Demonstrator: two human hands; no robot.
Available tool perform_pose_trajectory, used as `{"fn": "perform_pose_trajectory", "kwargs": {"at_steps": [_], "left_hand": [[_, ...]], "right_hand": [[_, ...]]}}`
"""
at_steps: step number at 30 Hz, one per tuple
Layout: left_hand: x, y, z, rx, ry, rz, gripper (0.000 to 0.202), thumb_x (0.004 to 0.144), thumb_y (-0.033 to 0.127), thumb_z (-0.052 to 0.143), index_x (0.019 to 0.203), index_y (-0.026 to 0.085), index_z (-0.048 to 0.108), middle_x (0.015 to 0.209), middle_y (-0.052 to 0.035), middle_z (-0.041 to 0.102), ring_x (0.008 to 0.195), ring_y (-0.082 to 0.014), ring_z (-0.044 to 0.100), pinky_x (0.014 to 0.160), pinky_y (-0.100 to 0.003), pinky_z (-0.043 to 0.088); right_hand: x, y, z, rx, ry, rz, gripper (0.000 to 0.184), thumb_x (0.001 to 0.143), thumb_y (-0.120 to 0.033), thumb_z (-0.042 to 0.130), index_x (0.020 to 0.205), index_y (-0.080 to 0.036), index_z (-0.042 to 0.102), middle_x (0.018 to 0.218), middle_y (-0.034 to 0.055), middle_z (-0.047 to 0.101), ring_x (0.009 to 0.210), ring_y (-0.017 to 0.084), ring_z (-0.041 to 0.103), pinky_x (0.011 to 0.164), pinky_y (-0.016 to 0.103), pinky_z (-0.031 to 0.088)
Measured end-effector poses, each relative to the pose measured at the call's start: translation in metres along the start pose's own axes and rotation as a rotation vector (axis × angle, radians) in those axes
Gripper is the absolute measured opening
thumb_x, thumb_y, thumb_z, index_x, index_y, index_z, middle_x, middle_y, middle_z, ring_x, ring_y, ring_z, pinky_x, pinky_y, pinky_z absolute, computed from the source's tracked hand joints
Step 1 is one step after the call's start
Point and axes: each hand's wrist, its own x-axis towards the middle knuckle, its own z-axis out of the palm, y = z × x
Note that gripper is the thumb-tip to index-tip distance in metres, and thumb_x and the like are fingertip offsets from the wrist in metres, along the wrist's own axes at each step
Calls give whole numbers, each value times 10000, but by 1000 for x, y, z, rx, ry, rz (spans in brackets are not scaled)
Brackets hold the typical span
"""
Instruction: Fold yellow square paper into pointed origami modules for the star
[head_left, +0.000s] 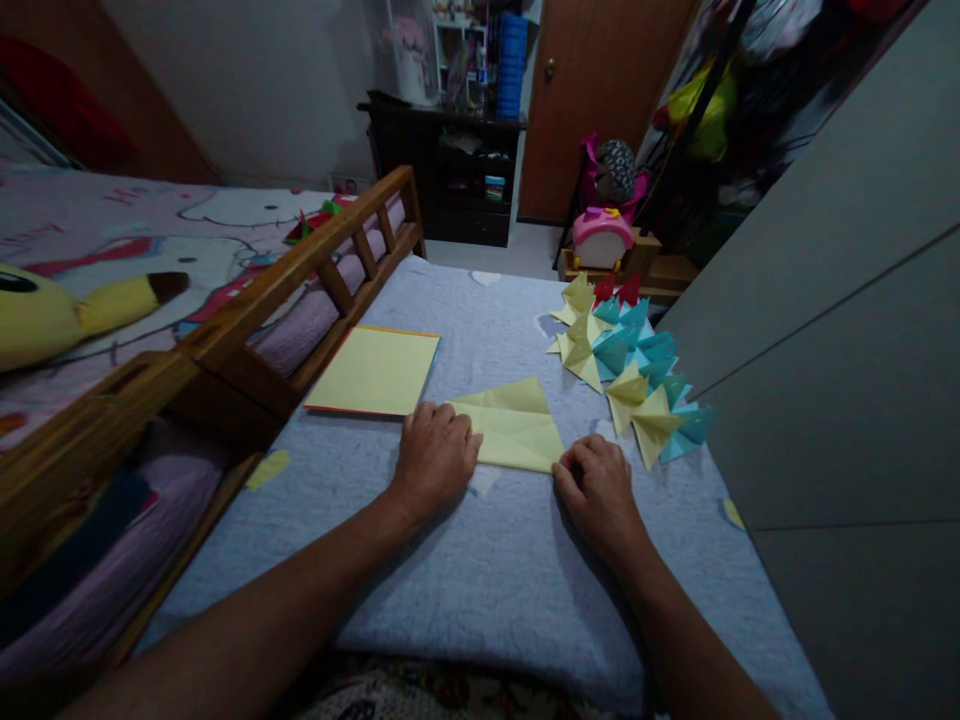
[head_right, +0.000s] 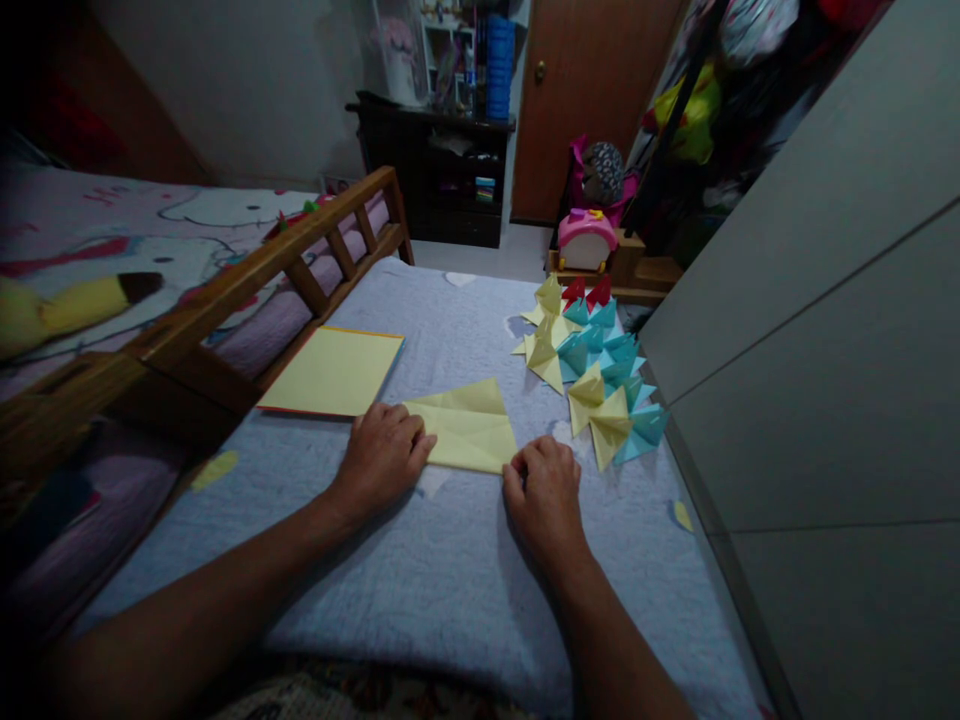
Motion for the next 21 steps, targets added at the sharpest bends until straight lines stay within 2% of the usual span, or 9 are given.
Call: {"fn": "perform_pose_trajectory", "kwargs": {"at_steps": [9,12,15,18,21], "left_hand": [[0,2,-2,-6,12,-27,167,918,284,613,776,198,601,866,-104,640,923,-315,516,784,-441,388],[-1,3,-4,-43,13,-58,111,902,284,648,865,192,598,915,-97,644,951,-316,515,809,-441,384],[-1,5,-5,-51,39,-78,148,887,260,675,988,178,604,982,-94,651,991,-314,507,830,-434,386],[-1,7,-5,-52,68,-29,127,885,214,680,1006,198,641,1030,-79,664,1019,-305,502,848,-431,380],[1,8,-5,-66,57,78,42,907,186,665,912,224,683,987,-47,693,1009,-289,521,841,-427,377]], "right_hand": [[0,-2,-1,-1,-7,10,123,875,-208,605,752,-213,600,862,66,603,892,261,531,819,398,385],[0,-3,-2,-1,-8,13,115,871,-203,607,757,-211,605,870,65,606,893,257,530,816,390,384],[0,-3,-2,-9,-14,15,117,869,-203,607,752,-209,605,867,62,608,893,255,531,819,385,383],[0,-3,-2,-17,-13,12,122,872,-208,600,750,-211,605,853,56,603,890,252,530,818,380,380],[0,-2,-2,-13,-7,14,119,869,-208,595,750,-213,605,859,55,602,888,248,529,817,376,380]]}}
